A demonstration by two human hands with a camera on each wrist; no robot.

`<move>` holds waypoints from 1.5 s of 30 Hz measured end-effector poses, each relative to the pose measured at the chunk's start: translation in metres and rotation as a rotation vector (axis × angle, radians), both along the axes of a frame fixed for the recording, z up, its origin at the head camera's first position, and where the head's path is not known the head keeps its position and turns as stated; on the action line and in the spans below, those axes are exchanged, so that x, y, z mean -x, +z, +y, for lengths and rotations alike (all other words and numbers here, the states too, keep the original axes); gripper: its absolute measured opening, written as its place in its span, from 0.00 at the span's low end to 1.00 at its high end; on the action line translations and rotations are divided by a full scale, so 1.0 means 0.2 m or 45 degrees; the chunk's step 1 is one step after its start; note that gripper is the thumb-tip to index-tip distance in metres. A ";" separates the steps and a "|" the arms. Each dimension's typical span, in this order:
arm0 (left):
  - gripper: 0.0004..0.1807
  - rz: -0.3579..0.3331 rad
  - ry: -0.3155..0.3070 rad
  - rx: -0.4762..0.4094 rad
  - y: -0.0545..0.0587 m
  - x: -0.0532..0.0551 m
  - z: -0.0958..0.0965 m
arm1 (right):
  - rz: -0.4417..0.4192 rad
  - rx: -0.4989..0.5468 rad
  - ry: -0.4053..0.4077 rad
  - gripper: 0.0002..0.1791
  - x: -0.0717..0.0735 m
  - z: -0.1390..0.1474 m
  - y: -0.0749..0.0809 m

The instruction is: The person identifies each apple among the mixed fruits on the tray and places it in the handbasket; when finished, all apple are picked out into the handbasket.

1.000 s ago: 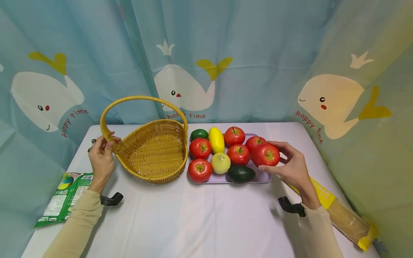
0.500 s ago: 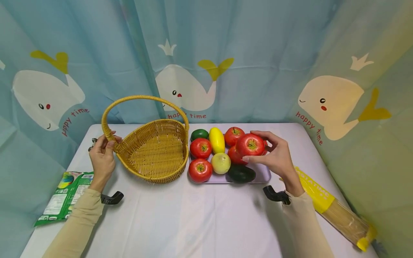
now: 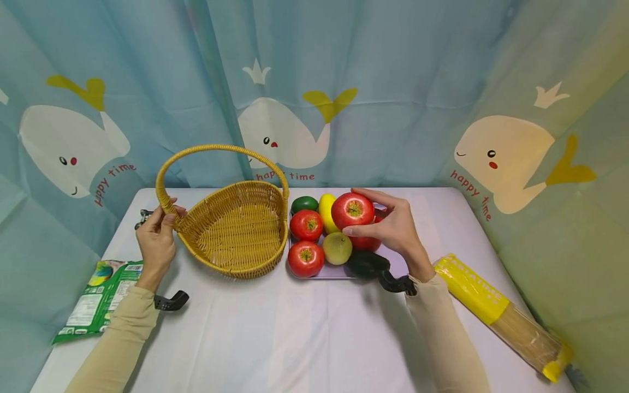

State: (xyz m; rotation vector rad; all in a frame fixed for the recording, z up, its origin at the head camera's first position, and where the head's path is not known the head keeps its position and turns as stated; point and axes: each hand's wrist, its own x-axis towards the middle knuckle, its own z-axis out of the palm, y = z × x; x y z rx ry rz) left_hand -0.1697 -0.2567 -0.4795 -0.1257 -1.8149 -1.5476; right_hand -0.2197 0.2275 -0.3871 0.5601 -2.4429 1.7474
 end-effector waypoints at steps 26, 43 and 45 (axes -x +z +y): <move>0.17 -0.003 0.015 -0.023 -0.02 0.00 -0.01 | -0.105 0.046 0.323 0.41 -0.01 -0.45 -0.01; 0.18 0.002 -0.003 -0.058 -0.02 0.00 -0.01 | -0.161 0.021 0.441 0.41 -0.05 -0.83 -0.02; 0.18 -0.011 0.003 -0.055 -0.02 0.00 -0.01 | -0.195 0.053 0.462 0.41 -0.04 -0.87 -0.03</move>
